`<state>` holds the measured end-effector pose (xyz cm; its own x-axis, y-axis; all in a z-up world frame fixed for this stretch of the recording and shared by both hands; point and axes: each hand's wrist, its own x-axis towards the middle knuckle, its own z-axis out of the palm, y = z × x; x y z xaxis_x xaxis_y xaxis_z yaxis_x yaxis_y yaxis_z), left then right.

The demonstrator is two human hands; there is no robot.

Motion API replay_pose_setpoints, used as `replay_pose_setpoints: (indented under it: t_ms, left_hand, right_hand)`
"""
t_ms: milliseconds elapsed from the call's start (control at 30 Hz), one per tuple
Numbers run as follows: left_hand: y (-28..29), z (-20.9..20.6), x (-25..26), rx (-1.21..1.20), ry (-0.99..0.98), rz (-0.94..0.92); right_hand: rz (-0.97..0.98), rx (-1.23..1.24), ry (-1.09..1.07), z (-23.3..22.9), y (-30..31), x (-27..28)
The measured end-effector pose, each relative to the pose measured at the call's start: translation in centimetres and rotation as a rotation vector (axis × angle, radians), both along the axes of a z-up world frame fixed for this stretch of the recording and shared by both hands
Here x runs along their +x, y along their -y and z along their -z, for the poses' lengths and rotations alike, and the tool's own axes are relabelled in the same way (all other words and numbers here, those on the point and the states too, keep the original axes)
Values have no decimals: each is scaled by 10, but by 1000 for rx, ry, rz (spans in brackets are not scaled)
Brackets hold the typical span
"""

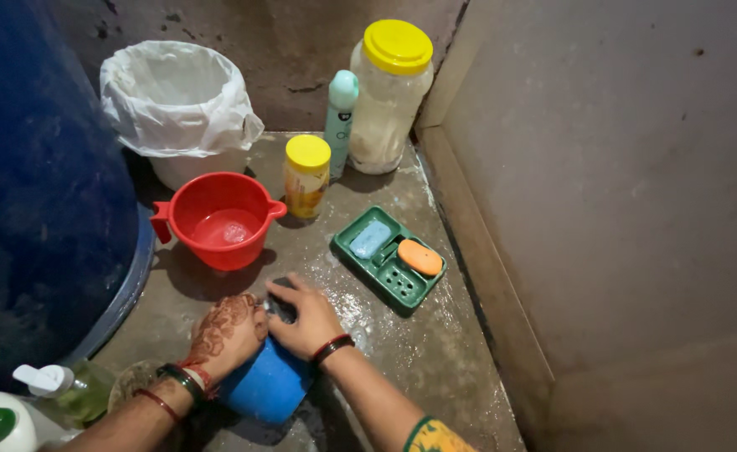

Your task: The person washes a blue plastic container by scrubbing it with a brush and applying soap from a dish, then rinses it with water from a red bucket.

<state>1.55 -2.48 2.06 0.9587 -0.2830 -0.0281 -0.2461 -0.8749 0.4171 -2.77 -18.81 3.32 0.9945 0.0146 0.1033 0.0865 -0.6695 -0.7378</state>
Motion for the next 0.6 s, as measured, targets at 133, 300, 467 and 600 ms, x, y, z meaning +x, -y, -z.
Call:
replay_pose_setpoints:
  t_ms: [133, 300, 467, 600]
  left_hand:
    - [-11, -2, -6, -44, -41, 26]
    - [-15, -15, -16, -170, 19, 4]
    - [-36, -40, -26, -452, -44, 70]
    - [-34, -49, -18, -557, 15, 177]
  right_hand:
    - [-45, 169, -5, 17, 16, -9]
    - [67, 582, -412, 38, 40, 23]
    - [1, 1155, -802, -20, 74, 14]
    - [-102, 1089, -573, -58, 59, -5]
